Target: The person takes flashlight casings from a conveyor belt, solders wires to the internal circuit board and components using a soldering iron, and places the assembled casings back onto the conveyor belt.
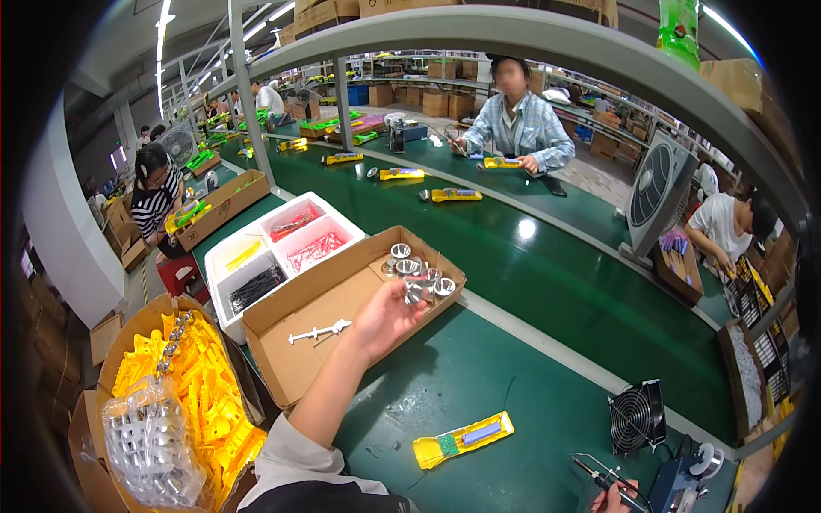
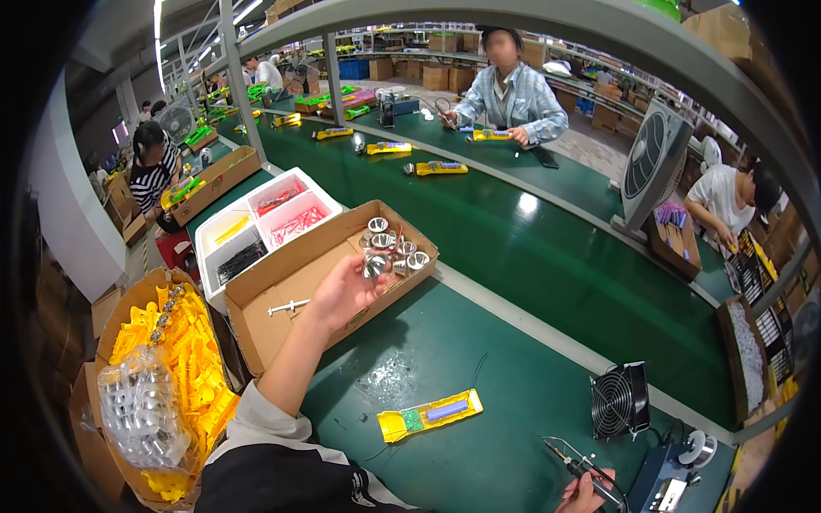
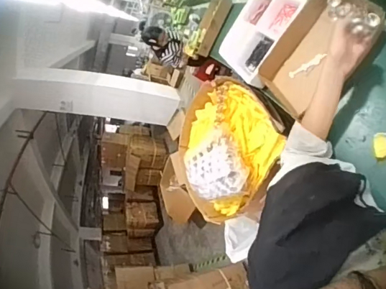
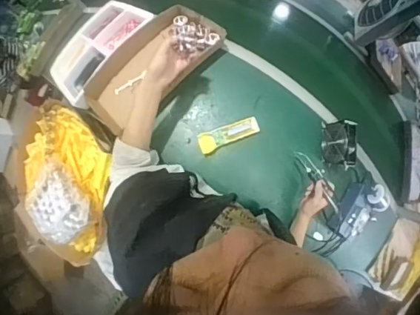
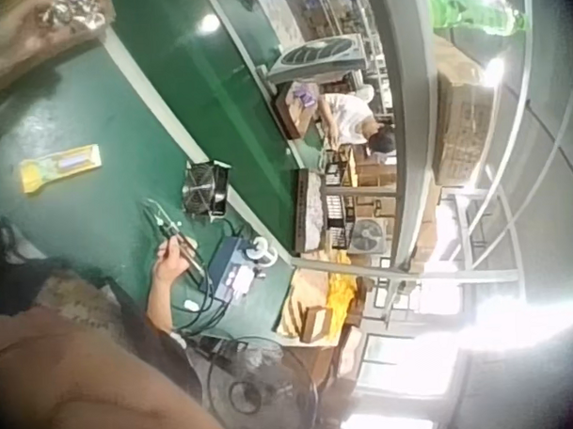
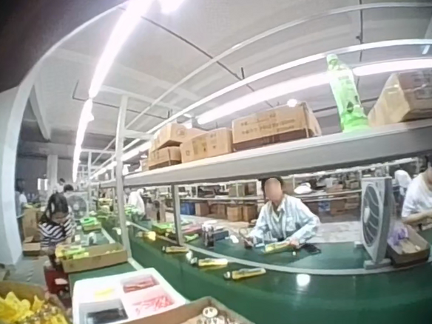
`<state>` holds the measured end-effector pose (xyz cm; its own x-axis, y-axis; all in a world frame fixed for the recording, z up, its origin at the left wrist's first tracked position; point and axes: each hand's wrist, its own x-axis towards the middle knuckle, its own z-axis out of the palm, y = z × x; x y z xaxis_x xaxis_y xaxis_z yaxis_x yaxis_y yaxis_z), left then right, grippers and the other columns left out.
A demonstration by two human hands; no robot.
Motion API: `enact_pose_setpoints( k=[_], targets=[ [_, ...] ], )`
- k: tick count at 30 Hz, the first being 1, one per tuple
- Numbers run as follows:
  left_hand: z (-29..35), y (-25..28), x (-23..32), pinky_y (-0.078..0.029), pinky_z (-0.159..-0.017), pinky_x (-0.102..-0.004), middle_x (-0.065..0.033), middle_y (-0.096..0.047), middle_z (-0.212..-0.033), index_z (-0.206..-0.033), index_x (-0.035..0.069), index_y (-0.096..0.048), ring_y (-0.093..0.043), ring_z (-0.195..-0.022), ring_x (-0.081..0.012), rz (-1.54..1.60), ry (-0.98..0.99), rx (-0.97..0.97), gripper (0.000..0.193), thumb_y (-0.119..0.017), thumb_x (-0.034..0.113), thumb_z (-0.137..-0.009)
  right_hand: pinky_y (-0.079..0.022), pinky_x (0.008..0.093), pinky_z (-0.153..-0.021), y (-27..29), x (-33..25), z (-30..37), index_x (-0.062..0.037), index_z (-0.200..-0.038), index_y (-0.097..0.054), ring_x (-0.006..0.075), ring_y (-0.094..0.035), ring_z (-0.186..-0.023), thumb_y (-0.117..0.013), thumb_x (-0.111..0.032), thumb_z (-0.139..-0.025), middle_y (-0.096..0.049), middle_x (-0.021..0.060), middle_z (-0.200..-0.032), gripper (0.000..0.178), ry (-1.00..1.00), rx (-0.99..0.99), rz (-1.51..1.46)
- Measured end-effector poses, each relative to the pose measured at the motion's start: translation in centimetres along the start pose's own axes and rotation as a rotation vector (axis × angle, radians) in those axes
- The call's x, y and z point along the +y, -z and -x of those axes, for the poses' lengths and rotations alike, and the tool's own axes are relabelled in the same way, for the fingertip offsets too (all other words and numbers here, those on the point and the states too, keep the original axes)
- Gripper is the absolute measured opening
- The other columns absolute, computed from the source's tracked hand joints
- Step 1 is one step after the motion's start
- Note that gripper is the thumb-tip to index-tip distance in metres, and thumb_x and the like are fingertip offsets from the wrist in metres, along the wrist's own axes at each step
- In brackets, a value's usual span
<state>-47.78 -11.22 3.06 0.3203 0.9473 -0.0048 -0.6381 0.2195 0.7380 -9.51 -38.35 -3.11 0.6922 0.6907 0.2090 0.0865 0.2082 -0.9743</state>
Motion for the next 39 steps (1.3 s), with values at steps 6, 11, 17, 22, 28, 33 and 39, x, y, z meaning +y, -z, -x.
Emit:
enact_pose_setpoints(
  k=[6, 11, 17, 22, 28, 33, 39],
  targets=[
    [4.5, -1.0, -4.1, -0.048, -0.077, -0.0314, -0.013, -0.051, -0.106, -0.111, 0.005, -0.042, -0.055, -0.09, -0.0228, 0.035, 0.017, 0.125, 0.034, -0.031, 0.029, -0.091, -0.031, 0.0167, -0.037, -1.4, -0.8, 0.0, -0.0014, -0.079, -0.05, 0.0061, -0.04, -0.04, -0.054, -0.008, -0.079, -0.047, 0.0016, -0.054, 0.008, -0.038, -0.011, 0.013],
    [6.2, -1.2, -6.1, -0.049, -0.076, -0.033, -0.0096, -0.05, -0.101, -0.096, 0.007, -0.044, -0.057, -0.087, -0.0213, -0.165, 0.001, 0.271, 0.02, -0.041, 0.026, -0.09, -0.03, 0.017, -0.038, -1.5, -0.5, 0.3, -0.0027, -0.077, -0.049, 0.0059, -0.04, -0.04, -0.055, -0.01, -0.079, -0.046, 0.0009, -0.054, 0.01, -0.034, -0.021, 0.078],
    [7.2, -0.5, -7.8, -0.049, -0.072, -0.0295, -0.0049, -0.052, -0.087, -0.088, 0.006, -0.047, -0.057, -0.084, -0.0161, -0.338, -0.027, 0.299, 0.016, -0.042, 0.022, -0.089, -0.033, 0.0183, -0.039, -1.1, -0.4, 0.7, -0.0024, -0.079, -0.048, 0.0067, -0.042, -0.041, -0.055, -0.011, -0.08, -0.048, 0.0024, -0.054, 0.011, -0.035, -0.011, 0.125],
    [8.1, 0.6, -9.3, -0.041, -0.064, -0.0197, -0.0017, -0.053, -0.077, -0.086, 0.002, -0.056, -0.048, -0.069, -0.0056, -0.647, -0.194, 0.336, 0.024, -0.041, 0.021, -0.089, -0.025, 0.0161, -0.032, -2.4, 0.0, 0.7, -0.0035, -0.089, -0.04, 0.0037, -0.033, -0.037, -0.051, -0.007, -0.08, -0.04, 0.0007, -0.064, 0.015, 0.025, 0.13, 0.018],
    [10.6, -0.4, -9.1, -0.045, -0.065, -0.0221, -0.0045, -0.053, -0.083, -0.105, -0.003, -0.053, -0.052, -0.077, -0.0092, -0.67, -0.232, 0.44, 0.026, -0.045, 0.015, -0.088, -0.027, 0.0177, -0.029, -2.5, 0.6, 0.1, -0.0073, -0.08, -0.036, 0.0061, -0.032, -0.032, -0.052, -0.01, -0.08, -0.036, -0.0004, -0.056, 0.017, 0.045, 0.004, 0.086],
    [12.5, -0.4, -10.1, -0.045, -0.065, -0.0219, -0.0086, -0.056, -0.089, -0.094, -0.001, -0.052, -0.055, -0.081, -0.0129, -0.528, -0.315, 0.518, 0.012, -0.051, 0.004, -0.084, -0.027, 0.0172, -0.028, -2.8, 0.5, 0.1, -0.0066, -0.08, -0.035, 0.0066, -0.033, -0.031, -0.052, -0.01, -0.08, -0.036, -0.0002, -0.054, 0.017, 0.025, -0.005, 0.047],
    [14.2, -0.4, -10.8, -0.043, -0.064, -0.0208, -0.0111, -0.053, -0.099, -0.084, -0.001, -0.055, -0.054, -0.083, -0.0153, -0.731, -0.328, 0.483, 0.006, -0.056, 0.003, -0.079, -0.031, 0.0179, -0.029, -2.5, 0.5, 0.2, -0.0033, -0.083, -0.037, 0.0081, -0.037, -0.034, -0.054, -0.01, -0.078, -0.039, 0.0022, -0.057, 0.018, -0.045, -0.024, -0.012]
  ],
)
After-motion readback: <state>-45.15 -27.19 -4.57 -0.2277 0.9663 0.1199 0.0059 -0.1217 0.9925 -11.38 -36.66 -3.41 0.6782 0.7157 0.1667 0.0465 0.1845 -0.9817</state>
